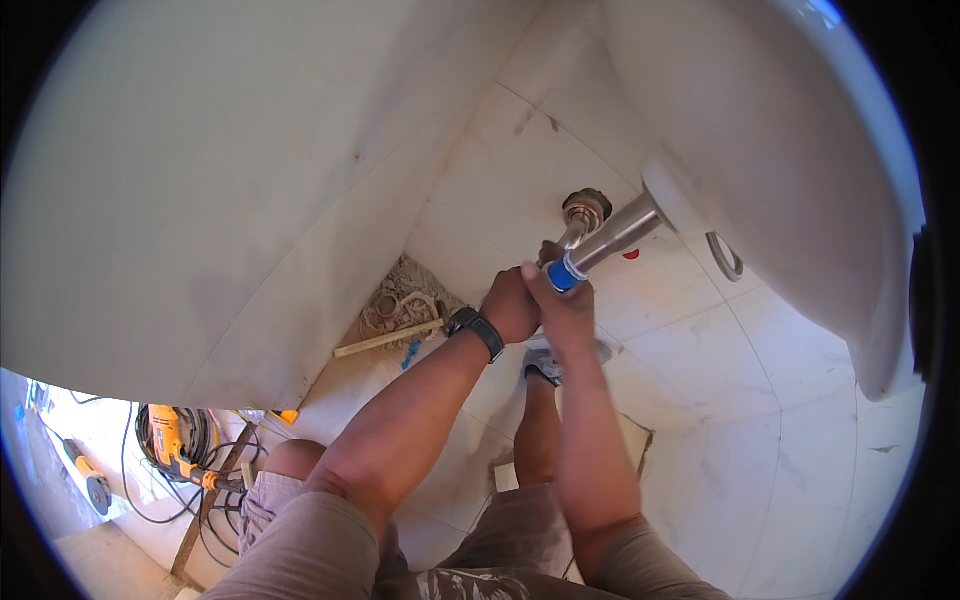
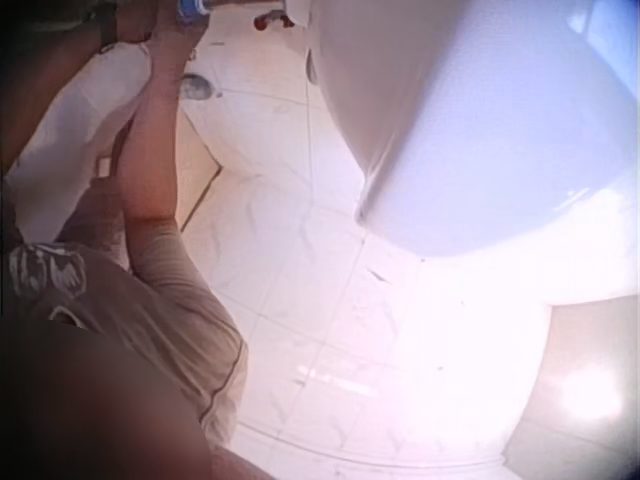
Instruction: The person kneels under a wall-mounted sink and attaches a metal P-trap to the sink's drain pipe. They align the trap, insert it into the pipe, and tighten the connection by hand.
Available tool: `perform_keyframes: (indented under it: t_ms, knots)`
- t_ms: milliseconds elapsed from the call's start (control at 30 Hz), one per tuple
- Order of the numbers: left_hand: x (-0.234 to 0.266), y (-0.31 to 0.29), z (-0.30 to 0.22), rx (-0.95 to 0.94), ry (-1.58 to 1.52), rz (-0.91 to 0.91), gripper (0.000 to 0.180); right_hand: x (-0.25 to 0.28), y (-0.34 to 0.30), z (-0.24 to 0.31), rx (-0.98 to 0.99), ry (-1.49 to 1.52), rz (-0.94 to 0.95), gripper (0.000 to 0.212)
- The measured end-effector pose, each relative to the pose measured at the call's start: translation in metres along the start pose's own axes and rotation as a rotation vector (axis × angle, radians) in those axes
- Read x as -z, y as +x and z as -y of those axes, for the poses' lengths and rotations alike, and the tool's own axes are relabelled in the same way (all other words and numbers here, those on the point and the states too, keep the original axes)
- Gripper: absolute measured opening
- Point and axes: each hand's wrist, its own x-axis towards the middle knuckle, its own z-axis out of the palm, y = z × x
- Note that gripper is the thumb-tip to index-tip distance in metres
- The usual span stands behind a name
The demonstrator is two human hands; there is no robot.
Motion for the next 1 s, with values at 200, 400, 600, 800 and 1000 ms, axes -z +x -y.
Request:
perform_keyframes:
  t_ms: [200,400,600,800,1000]
  knots:
    - [0.0,-0.001,-0.003,0.12,-0.056,0.022,0.03,0.041,0.044,0.002,0.108,0.135,0.624,0.069]
    - [0.001,-0.003,-0.002,0.064,-0.03,0.026,0.03,0.01,0.014,-0.007,0.111,0.222,0.25,0.028]
    - [0.001,-0.002,-0.002,-0.061,0.027,-0.017,0.03,-0.017,-0.006,-0.001,-0.044,0.08,-0.129,0.027]
    - [0.002,-0.001,0.0,0.079,-0.035,0.044,0.038,0.034,0.032,0.006,0.085,0.21,0.499,0.044]
    - [-0.002,-0.001,0.001,0.039,-0.003,0.0,0.037,0.025,0.029,-0.004,0.086,0.224,0.505,0.04]
